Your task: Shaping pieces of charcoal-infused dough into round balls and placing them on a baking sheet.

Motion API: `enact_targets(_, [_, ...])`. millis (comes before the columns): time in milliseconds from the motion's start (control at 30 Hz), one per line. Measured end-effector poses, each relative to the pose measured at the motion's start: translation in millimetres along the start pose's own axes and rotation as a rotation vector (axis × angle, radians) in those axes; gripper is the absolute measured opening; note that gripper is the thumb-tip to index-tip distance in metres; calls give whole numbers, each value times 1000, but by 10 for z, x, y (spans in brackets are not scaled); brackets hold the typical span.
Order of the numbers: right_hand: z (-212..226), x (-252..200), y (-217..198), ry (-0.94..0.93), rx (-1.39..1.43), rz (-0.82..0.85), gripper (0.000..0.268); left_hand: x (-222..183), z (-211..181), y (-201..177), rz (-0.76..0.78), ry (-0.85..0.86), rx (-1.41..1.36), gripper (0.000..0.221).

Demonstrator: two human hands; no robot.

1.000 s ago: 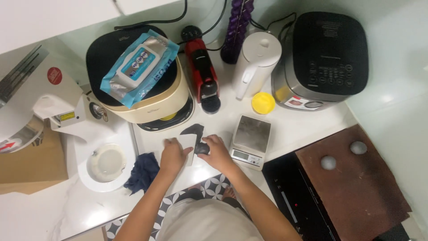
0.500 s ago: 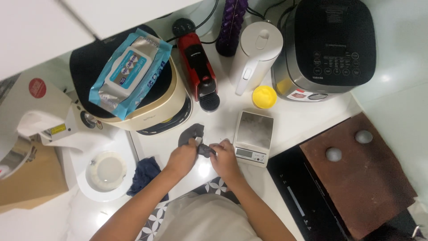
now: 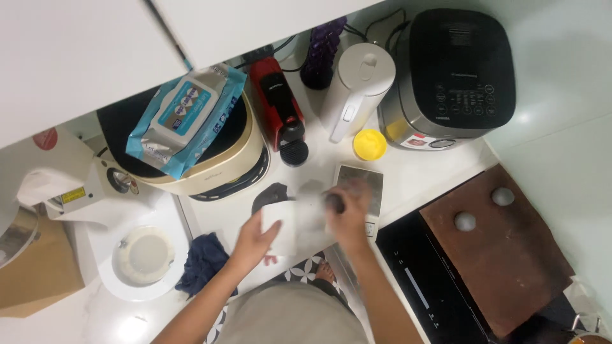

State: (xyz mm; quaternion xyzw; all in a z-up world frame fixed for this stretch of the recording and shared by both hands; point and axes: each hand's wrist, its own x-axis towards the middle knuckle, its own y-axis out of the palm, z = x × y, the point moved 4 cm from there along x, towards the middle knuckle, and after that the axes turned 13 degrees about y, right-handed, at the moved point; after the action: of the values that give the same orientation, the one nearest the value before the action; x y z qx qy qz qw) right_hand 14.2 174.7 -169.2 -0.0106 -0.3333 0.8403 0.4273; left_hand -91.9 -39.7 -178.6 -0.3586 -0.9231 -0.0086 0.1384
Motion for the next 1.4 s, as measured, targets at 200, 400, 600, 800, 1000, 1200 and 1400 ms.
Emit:
enact_targets(200, [-606,223,-212,226,-292,244,88,-618,18,-567,-164,-613,283,41])
enact_targets(400, [-89,195,169,-129,-333,243,75,-502,347,-194,-291,-623,330,35])
enact_targets(600, [-533,182,1587,113,-399,661,81,156,1532,285,-333,-399,-100,37])
enact_targets(800, [345,-20,713,200,216,775,91,-53,123,-190,140,-137,380,44])
enact_targets(1000, [476,-410,835,140,-112,1060,117,-539,-270,-731,105,-554,923,34])
enact_targets(1200, [233,-564,580,391,-37,844,110,-342,-347,-287,191,-353,745,29])
enact_targets(1400, [-346,-793,790,490,280,656,34,-126,-314,253,343,-302,648,30])
